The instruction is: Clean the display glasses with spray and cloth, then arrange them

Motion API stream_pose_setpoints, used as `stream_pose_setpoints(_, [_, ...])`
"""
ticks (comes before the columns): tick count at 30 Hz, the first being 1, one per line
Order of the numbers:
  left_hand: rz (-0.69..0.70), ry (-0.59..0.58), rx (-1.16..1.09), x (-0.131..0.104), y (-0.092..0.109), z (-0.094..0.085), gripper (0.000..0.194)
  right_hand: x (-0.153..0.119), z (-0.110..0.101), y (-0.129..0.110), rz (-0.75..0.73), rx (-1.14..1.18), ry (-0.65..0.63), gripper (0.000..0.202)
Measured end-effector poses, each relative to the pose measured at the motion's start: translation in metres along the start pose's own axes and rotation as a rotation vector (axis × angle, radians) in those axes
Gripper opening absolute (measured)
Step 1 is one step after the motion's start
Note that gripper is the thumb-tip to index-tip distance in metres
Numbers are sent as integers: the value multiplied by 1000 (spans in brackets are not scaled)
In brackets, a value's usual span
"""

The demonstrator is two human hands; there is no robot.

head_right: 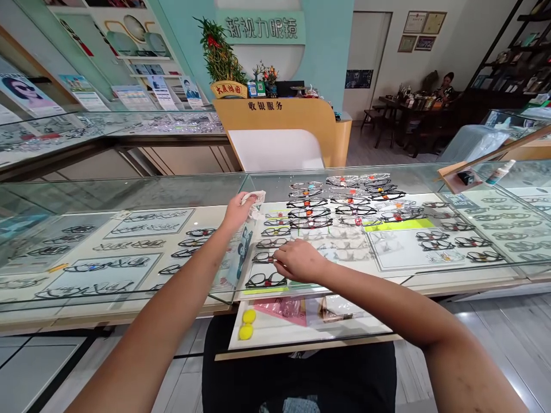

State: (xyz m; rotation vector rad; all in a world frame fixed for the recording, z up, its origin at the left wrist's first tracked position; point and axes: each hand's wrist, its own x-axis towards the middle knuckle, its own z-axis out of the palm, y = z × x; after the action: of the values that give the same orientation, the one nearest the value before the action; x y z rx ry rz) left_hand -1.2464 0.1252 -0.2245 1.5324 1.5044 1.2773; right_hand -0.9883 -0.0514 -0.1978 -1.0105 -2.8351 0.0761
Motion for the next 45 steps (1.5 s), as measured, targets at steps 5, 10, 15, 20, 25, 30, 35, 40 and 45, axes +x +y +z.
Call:
stream_pose_setpoints(5, [-69,48,-144,6,-4,-1,55,0,-8,-4,21,-4,-65,31])
stream_pose_setpoints(10, [-152,100,-263,11,-5,0,52,-16,-41,-24,-21,24,-175,41])
stream_pose_setpoints(15, [-200,98,-361,15,-8,1,47,-66,-63,-57,-111,86,-302,98])
stream_pose_setpoints(20, [-216,80,-450,16,-12,2,46,-124,-27,-62,-40,69,-301,142])
stream_pose_setpoints(25, [-243,78,-509,19,-12,2,38,-154,-10,-42,250,24,-253,162])
stream_pose_setpoints(30, [-261,75,-499,18,-11,1,32,-159,-25,-39,352,81,-272,154])
stream_pose_setpoints(35, [-236,87,-451,13,-10,6,30,-143,-44,-63,192,341,-224,86])
stream_pose_setpoints(40, [-186,132,-411,13,-11,12,31,-92,-21,-76,82,608,-348,63])
stream_pose_setpoints(45, [-80,193,-348,18,-15,-1,28,-16,54,-70,241,466,-305,39])
